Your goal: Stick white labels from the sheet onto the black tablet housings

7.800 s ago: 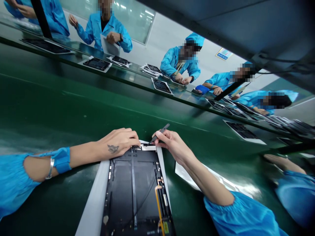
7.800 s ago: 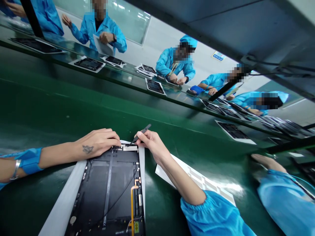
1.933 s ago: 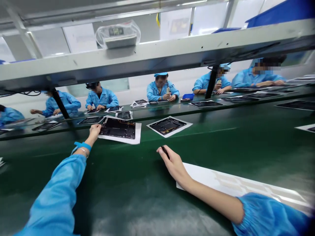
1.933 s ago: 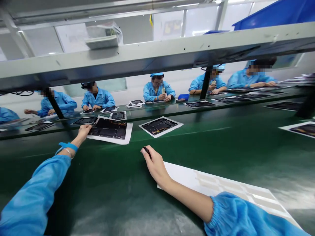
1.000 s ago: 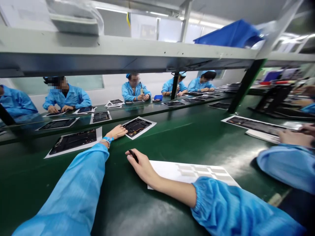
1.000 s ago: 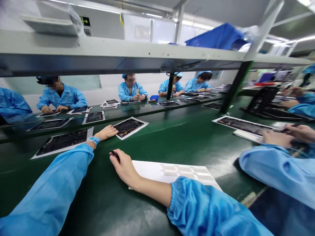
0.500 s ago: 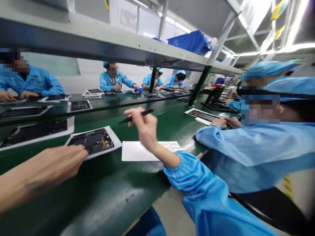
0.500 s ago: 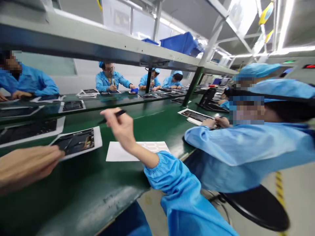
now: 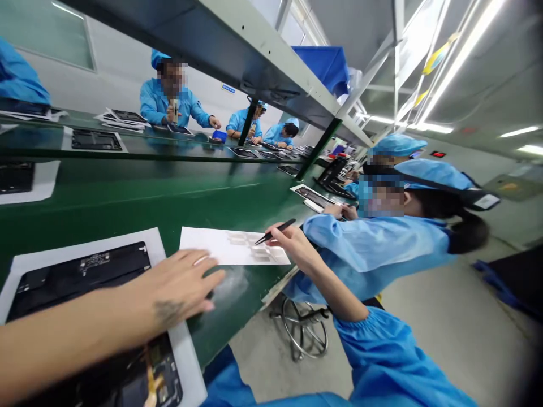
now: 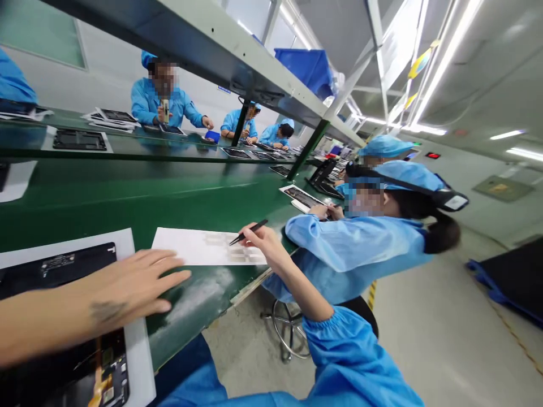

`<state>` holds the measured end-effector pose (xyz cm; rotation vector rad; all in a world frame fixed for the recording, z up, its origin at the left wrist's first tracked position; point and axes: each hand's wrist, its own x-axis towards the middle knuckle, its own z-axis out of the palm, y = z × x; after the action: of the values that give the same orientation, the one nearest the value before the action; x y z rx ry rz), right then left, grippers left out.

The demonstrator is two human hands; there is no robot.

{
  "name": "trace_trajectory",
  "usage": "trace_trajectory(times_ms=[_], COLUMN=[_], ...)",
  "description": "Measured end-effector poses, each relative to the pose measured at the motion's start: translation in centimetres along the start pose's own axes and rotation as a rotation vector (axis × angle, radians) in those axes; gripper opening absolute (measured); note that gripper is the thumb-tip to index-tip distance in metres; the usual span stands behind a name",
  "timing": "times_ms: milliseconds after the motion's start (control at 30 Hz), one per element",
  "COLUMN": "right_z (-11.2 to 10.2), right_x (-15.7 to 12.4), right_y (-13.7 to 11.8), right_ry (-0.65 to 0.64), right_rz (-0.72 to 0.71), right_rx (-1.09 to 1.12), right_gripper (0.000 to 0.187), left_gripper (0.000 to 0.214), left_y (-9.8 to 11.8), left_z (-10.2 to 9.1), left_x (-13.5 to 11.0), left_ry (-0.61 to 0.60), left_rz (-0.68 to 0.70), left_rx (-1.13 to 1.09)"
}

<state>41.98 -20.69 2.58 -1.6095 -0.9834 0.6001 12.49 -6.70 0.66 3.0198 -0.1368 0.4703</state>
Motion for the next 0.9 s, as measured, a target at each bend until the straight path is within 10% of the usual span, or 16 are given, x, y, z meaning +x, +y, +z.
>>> trace_trajectory(times_ms=[200,400,900], right_z=[-2.1,-2.0,-2.2], right_x=[-1.4,-0.8,-0.2], right_y=[0.7,0.4,-0.3], right_ry=[-0.093,-0.132,-0.177], right_rz=[0.175,0.190,0.217], right_rx=[-0.020,-0.092,-0.179], right_gripper=[0.051,0.049,0.050], left_gripper=[0.063,0.058,0.045], left_y=[-1.2,-0.9,-0.4], left_z=[4.3,7.5,7.9], left_x=[10.0,9.3,9.8], left_ry=[-0.154,-0.173,-0.006], left_rz=[0.088,0.028,0.024], left_rx=[-0.230,-0.311,-0.279])
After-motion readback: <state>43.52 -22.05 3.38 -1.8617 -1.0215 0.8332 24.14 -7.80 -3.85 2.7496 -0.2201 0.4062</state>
